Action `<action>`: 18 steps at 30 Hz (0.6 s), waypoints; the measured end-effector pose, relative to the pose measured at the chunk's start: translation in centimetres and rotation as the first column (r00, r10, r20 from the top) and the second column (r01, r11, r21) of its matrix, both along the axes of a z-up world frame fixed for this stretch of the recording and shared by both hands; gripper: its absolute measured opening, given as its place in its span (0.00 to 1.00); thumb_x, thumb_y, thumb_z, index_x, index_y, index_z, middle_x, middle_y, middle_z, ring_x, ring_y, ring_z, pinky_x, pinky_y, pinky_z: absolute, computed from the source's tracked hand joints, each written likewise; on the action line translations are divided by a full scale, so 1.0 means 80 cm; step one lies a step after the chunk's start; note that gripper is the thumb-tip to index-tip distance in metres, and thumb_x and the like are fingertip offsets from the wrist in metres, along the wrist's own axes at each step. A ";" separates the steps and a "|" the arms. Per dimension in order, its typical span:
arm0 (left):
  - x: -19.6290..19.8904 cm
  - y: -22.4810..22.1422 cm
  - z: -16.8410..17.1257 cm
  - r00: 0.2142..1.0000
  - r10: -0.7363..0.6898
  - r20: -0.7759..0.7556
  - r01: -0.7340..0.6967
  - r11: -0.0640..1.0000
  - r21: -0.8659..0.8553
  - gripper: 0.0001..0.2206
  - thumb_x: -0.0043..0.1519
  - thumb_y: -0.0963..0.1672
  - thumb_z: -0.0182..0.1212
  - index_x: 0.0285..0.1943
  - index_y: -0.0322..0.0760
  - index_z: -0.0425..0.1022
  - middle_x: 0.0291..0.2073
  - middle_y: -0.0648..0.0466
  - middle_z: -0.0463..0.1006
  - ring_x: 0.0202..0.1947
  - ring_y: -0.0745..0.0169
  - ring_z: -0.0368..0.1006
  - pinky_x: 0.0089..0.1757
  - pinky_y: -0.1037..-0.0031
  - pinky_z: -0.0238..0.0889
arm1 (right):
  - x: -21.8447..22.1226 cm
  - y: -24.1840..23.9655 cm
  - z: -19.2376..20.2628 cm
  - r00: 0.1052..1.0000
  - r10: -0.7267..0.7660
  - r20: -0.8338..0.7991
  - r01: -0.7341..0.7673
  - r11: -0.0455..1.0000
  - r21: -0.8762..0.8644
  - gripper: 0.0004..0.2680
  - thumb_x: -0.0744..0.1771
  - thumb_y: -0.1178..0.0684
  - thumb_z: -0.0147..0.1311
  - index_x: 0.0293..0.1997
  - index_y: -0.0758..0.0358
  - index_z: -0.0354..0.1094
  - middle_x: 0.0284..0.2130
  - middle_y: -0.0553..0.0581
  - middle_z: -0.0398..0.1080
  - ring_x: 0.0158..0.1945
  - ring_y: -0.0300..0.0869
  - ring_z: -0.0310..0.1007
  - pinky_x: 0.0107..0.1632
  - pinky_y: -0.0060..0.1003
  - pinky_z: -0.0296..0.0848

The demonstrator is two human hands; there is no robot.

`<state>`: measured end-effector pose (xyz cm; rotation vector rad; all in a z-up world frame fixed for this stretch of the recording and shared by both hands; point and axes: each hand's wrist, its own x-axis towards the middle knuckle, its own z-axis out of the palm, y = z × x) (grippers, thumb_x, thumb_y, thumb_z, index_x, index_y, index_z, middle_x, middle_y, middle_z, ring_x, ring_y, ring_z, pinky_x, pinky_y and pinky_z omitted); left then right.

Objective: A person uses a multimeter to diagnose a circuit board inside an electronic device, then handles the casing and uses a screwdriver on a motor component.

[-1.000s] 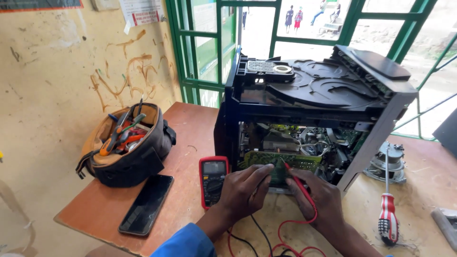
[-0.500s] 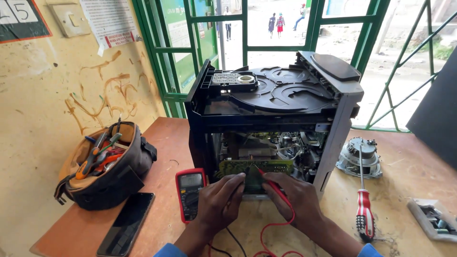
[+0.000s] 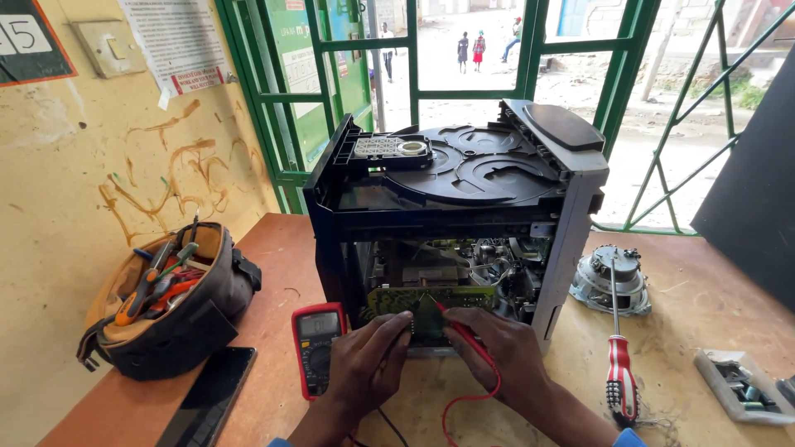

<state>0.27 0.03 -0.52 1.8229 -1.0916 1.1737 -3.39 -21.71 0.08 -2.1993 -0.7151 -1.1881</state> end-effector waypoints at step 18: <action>0.000 0.001 -0.002 1.000 -0.014 0.008 0.013 0.999 0.030 0.09 0.68 0.42 0.56 0.52 0.32 0.78 0.41 0.48 0.84 0.34 0.54 0.83 0.27 0.70 0.70 | -0.003 -0.001 0.011 1.000 0.030 0.001 -0.030 0.999 -0.011 0.07 0.67 0.52 0.60 0.48 0.57 0.74 0.44 0.52 0.81 0.44 0.42 0.84 0.43 0.34 0.80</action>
